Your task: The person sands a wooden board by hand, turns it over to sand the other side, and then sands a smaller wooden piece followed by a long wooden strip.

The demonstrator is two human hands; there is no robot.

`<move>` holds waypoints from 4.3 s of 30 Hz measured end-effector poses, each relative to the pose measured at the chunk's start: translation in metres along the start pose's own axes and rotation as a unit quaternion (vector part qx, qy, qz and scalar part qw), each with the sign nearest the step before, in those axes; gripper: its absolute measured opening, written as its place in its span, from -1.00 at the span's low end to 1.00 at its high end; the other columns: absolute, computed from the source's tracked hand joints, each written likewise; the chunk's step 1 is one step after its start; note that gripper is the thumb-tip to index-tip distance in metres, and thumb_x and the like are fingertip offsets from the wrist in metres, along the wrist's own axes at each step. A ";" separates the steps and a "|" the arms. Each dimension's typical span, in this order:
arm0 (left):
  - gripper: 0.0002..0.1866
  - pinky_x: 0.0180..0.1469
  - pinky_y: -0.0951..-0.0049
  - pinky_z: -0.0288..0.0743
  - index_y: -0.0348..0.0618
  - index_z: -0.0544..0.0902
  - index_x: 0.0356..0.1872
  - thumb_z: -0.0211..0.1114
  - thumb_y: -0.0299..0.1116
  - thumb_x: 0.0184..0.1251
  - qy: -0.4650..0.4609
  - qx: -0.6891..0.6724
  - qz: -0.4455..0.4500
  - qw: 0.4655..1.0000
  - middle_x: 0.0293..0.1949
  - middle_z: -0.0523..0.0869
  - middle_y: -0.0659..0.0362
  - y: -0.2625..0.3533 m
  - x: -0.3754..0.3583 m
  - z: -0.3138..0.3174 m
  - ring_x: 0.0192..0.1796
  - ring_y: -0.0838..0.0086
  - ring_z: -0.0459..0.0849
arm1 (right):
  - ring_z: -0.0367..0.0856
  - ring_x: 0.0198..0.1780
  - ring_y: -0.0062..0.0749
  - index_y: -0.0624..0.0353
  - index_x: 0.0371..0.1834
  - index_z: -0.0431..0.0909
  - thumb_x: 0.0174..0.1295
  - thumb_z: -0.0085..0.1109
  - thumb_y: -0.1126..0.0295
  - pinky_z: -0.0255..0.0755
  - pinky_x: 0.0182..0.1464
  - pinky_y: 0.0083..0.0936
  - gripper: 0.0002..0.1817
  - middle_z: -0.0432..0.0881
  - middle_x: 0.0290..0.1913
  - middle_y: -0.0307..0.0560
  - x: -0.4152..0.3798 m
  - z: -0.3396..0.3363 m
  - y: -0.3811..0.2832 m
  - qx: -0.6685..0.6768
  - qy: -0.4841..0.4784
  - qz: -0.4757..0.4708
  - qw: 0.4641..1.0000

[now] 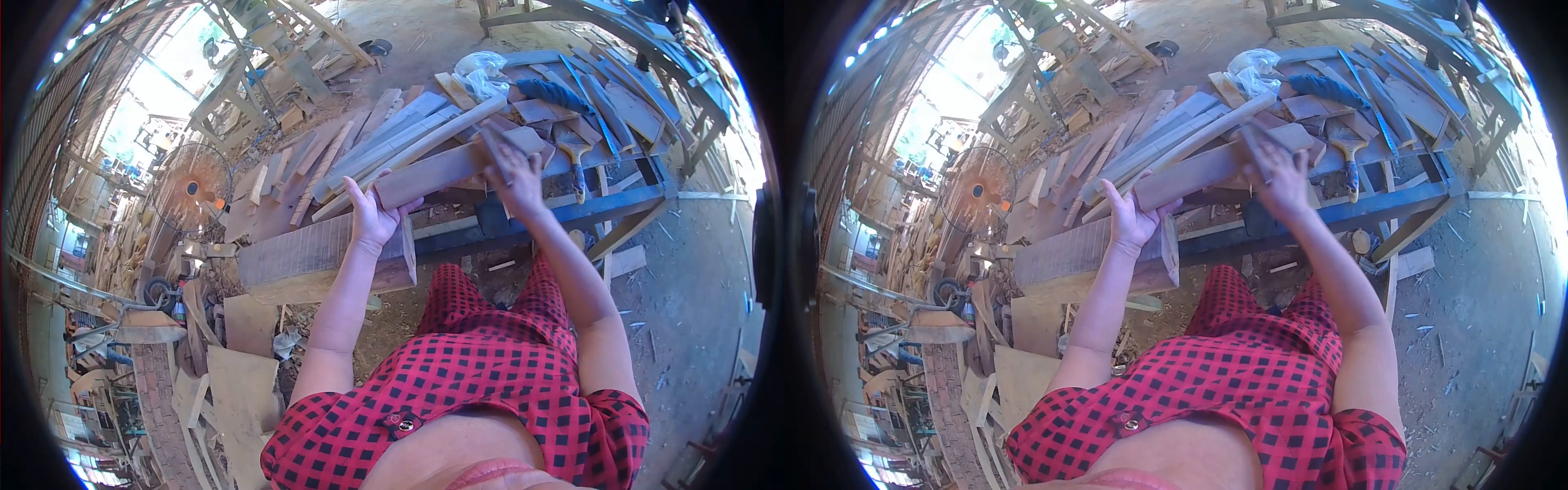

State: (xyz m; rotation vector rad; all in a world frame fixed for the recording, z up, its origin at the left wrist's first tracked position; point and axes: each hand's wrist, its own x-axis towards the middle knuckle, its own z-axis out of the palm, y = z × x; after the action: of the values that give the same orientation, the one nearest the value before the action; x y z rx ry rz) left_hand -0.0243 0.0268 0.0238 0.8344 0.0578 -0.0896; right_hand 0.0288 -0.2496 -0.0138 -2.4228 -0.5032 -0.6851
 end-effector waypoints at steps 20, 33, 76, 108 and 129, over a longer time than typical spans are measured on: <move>0.14 0.19 0.13 0.42 -0.29 0.17 0.35 -0.36 0.62 0.05 -0.002 0.020 0.004 1.000 0.24 0.41 -0.10 -0.003 0.008 -0.018 0.20 0.16 0.49 | 0.27 0.35 -0.27 -0.26 0.41 0.19 0.29 -0.04 -0.02 -0.19 0.33 0.29 -0.40 0.39 0.27 -0.08 -0.002 0.032 -0.124 0.086 -0.068 -0.159 0.981; 0.01 0.17 -0.18 0.40 -0.24 0.25 0.20 -0.27 0.58 0.08 0.010 0.001 0.004 1.000 0.17 0.41 -0.15 0.001 -0.001 0.005 0.18 -0.04 0.46 | 0.10 0.46 -0.29 -0.02 0.38 0.24 0.31 -0.28 -0.22 -0.32 0.43 0.12 -0.29 0.27 0.40 -0.15 0.049 0.001 0.069 -0.035 -0.031 0.291 0.955; 0.04 0.17 -0.05 0.43 -0.24 0.31 0.19 -0.36 0.60 0.08 0.019 0.004 -0.010 1.000 0.20 0.43 -0.18 -0.003 0.006 -0.014 0.19 0.12 0.50 | 0.29 0.34 -0.17 -0.26 0.47 0.05 0.30 -0.05 0.03 -0.22 0.32 0.29 -0.34 0.37 0.29 -0.01 -0.021 0.027 -0.132 0.097 -0.054 -0.132 0.985; 0.05 0.22 0.23 0.43 -0.23 0.30 0.27 -0.31 0.58 0.10 -0.012 0.027 0.007 1.000 0.17 0.47 -0.06 -0.002 0.005 -0.011 0.15 0.22 0.54 | 0.27 0.33 -0.22 -0.24 0.45 0.10 0.32 -0.11 -0.02 -0.19 0.29 0.38 -0.38 0.42 0.23 -0.05 0.004 0.025 -0.135 0.053 -0.088 -0.190 0.976; 0.01 0.19 -0.05 0.40 -0.23 0.27 0.22 -0.32 0.57 0.12 0.000 0.015 -0.002 1.000 0.17 0.43 -0.13 -0.001 0.002 -0.002 0.19 0.03 0.46 | 0.18 0.40 -0.14 -0.16 0.40 0.22 0.27 -0.01 0.00 -0.27 0.37 0.22 -0.39 0.33 0.33 0.01 -0.010 0.017 -0.099 0.041 -0.069 -0.034 0.996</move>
State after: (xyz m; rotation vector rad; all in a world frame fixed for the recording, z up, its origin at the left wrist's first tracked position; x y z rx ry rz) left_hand -0.0228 0.0277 0.0219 0.8640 0.0584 -0.0935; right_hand -0.0218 -0.1652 0.0099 -2.3944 -0.6596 -0.5178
